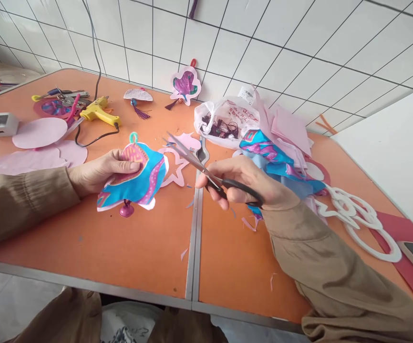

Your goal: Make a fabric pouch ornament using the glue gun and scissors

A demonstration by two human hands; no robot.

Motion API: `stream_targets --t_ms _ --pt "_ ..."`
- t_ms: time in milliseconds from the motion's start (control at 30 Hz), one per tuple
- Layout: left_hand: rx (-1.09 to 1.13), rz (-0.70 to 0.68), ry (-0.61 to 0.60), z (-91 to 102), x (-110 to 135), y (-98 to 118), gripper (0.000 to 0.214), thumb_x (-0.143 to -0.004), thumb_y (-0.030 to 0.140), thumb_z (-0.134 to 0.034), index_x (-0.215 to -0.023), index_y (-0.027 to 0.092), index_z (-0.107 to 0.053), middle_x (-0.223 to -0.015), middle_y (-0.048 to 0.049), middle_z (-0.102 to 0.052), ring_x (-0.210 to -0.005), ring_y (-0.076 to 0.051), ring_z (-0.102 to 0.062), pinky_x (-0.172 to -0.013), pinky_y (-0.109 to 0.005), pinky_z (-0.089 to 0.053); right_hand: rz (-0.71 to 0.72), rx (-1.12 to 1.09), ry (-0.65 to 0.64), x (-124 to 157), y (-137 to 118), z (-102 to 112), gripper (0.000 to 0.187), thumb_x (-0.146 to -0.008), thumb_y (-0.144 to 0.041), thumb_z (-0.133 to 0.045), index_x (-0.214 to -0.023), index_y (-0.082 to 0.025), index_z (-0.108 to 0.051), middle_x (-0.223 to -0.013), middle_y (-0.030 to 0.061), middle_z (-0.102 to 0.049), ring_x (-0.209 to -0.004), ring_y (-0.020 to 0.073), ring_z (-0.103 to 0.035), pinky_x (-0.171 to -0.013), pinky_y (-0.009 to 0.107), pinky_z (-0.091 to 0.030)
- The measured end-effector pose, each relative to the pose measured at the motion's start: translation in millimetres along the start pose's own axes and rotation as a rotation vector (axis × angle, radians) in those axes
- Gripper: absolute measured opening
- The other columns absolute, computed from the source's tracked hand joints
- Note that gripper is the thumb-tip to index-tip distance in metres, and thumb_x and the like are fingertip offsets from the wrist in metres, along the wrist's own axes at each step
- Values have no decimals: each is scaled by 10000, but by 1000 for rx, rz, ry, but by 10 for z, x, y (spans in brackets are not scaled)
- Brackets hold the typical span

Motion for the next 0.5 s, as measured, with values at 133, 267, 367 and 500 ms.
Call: stream_targets --t_ms 133,267,367,500 --pt "41 40 31 101 -2 -18 340 -761 404 -883 -876 122 -732 -690 -86 -759 -586 -217 -723 -588 -355 -661 101 94 151 -4 -91 6 465 -819 -619 -798 -1024 -203 -763 -756 30 -634 -569 125 -623 -535 265 -505" --pt "41 71 42 115 6 -42 379 -715 428 -913 -884 134 -742 -631 -78 -737 -575 -226 -713 -539 -338 -644 117 145 181 -20 -121 -121 467 -801 -630 -810 -1014 -215 -786 -717 32 -619 -564 132 -591 -519 290 -469" --pt "29 31 55 55 11 -18 373 -734 428 -909 -853 118 -738 -694 -107 -764 -606 -234 -727 -569 -357 -648 117 180 274 -15 -146 -137 473 -788 -641 -819 -990 -214 -785 -736 31 -615 -625 145 -600 -586 319 -482" --pt "38 -45 137 24 8 6 353 -699 364 -949 -822 113 -734 -752 -102 -780 -723 -234 -763 -690 -341 -654 129 206 380 -56 -146 -107 459 -844 -611 -783 -1040 -200 -731 -779 23 -618 -619 142 -615 -628 334 -524"
Point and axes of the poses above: each hand's wrist, its own x-axis away from the middle knuckle, its own z-axis out of the back of the hand, y = z × x, the point moved 7 cm from there along -x, towards the middle knuckle
